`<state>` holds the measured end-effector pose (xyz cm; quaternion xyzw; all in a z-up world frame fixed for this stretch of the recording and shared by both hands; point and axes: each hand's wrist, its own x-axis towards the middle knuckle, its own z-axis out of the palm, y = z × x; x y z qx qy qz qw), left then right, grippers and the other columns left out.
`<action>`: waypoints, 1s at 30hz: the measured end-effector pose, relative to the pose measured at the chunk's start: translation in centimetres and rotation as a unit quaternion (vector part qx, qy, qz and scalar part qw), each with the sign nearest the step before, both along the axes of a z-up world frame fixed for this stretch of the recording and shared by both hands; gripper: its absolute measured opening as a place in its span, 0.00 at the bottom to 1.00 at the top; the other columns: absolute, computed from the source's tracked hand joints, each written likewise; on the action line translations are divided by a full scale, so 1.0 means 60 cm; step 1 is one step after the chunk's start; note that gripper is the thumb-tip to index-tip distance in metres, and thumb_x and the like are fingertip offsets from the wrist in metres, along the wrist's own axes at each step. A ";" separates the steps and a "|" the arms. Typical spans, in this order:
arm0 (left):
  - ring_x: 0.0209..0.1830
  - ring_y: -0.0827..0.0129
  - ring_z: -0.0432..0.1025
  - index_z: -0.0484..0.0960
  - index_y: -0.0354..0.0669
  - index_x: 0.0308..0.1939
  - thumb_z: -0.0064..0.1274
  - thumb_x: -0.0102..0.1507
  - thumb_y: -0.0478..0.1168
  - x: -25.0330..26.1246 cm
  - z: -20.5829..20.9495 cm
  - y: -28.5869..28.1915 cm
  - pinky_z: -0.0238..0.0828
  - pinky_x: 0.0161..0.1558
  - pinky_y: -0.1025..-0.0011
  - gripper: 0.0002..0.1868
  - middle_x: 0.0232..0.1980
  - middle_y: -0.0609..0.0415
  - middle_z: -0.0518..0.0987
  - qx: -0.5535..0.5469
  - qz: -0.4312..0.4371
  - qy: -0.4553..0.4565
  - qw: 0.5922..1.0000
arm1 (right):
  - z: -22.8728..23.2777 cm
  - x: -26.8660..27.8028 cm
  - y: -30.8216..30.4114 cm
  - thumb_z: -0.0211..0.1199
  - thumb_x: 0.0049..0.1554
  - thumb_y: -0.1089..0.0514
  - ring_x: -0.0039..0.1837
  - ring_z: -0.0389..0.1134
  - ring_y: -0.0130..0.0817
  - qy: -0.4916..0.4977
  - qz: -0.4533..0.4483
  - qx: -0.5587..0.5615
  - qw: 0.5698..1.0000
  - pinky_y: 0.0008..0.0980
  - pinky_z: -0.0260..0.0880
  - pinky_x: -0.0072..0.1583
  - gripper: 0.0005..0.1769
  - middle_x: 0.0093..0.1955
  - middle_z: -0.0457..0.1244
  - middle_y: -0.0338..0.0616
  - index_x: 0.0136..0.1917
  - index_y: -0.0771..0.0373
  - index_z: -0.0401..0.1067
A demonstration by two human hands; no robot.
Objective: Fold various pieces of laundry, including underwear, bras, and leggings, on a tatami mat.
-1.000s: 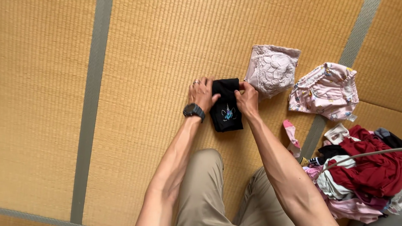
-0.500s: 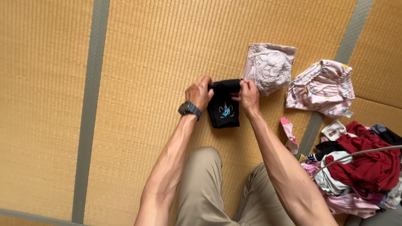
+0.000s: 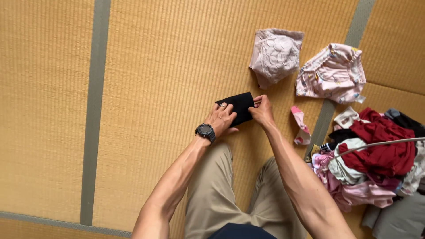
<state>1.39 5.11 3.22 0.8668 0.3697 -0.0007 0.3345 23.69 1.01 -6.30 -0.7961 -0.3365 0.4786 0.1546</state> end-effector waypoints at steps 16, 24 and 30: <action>0.56 0.52 0.72 0.80 0.44 0.46 0.76 0.45 0.51 0.039 -0.065 0.046 0.61 0.58 0.46 0.32 0.50 0.47 0.80 -0.198 0.124 0.109 0.966 | 0.067 0.007 -0.020 0.71 0.50 0.62 0.57 0.70 0.39 0.160 0.104 0.004 0.982 0.35 0.70 0.60 0.20 0.55 0.69 0.52 0.57 0.68 0.77; 0.51 0.64 0.78 0.75 0.42 0.56 0.61 0.56 0.35 0.065 -0.053 0.030 0.77 0.54 0.66 0.24 0.49 0.53 0.82 -0.453 0.286 -0.316 0.783 | 0.157 0.001 0.021 0.71 0.52 0.57 0.59 0.67 0.28 0.360 -0.149 0.102 0.915 0.29 0.70 0.59 0.28 0.58 0.65 0.36 0.65 0.56 0.67; 0.50 0.70 0.76 0.71 0.43 0.61 0.62 0.61 0.37 0.092 0.058 0.017 0.77 0.51 0.68 0.25 0.53 0.54 0.78 -0.522 0.433 -0.448 0.583 | 0.192 -0.001 0.004 0.70 0.58 0.48 0.47 0.70 0.29 0.370 -0.168 0.005 0.914 0.31 0.72 0.45 0.24 0.49 0.68 0.38 0.60 0.65 0.72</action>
